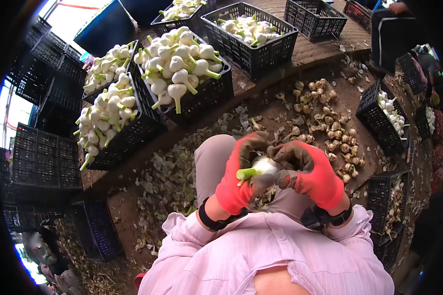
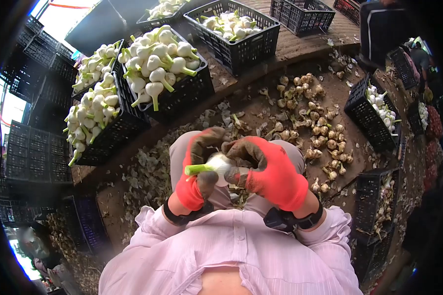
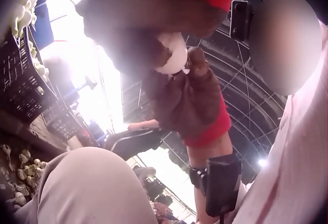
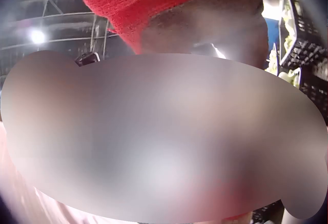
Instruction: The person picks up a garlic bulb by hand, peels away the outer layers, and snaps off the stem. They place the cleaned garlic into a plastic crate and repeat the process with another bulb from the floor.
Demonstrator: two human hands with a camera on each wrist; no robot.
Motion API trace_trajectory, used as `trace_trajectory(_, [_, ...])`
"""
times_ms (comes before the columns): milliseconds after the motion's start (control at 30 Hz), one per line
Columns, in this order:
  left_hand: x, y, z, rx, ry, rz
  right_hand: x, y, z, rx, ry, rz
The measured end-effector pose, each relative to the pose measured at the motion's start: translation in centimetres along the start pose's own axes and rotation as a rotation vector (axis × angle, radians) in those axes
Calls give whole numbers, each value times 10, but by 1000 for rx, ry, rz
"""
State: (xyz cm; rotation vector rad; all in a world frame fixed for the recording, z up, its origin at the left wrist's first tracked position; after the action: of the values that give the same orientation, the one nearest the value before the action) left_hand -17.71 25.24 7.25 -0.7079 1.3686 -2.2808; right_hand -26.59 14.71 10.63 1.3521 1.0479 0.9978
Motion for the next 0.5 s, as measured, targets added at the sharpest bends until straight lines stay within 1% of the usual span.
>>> trace_trajectory(33, [-8, 0, 1, 31, -52, 172, 1, -1, 1, -22, -5, 23])
trace_trajectory(100, [-17, 19, -7, -258, -122, -37, 4, -3, 0, -62, -10, 69])
trace_trajectory(133, [-19, 27, -15, -406, -157, -145, 4, -7, 0, -5, -31, 106])
trace_trajectory(167, [-18, 13, -13, -279, -84, -77, 4, -11, -1, 53, -54, 142])
trace_trajectory(200, [-20, 11, -16, -268, -115, -148, 4, -15, -1, 111, -77, 179])
trace_trajectory(233, [-22, 9, -20, -256, -145, -219, -11, -13, 2, -15, -218, -47])
trace_trajectory(267, [-24, 7, -21, -240, -173, -289, -16, -15, 2, 24, -271, 9])
trace_trajectory(300, [-21, -1, -16, -162, -156, -336, -22, -14, 2, 60, -321, 61])
trace_trajectory(333, [-21, -2, -15, -194, -166, -312, -25, -13, 1, 101, -370, 115])
trace_trajectory(367, [-20, -2, -16, -230, -176, -289, -14, -4, 0, 133, -300, 316])
trace_trajectory(400, [-20, -2, -16, -266, -182, -265, -2, -6, 2, 150, -190, 382])
trace_trajectory(467, [-18, -18, -1, -85, -148, -48, 19, -9, 4, 176, 24, 511])
trace_trajectory(500, [-16, -25, 4, 8, -130, 59, 19, -5, 6, 64, 3, 365])
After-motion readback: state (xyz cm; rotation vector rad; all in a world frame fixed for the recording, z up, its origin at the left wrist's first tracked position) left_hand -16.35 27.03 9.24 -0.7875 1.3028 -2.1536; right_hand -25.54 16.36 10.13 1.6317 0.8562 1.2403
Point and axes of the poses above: each hand's wrist, its own z-axis towards the middle knuckle, its own x-axis out of the palm, y = z × x, the point moved 7 cm from there along z, towards the middle knuckle, and after that the axes turned 3 degrees about y, right-handed, at the moved point
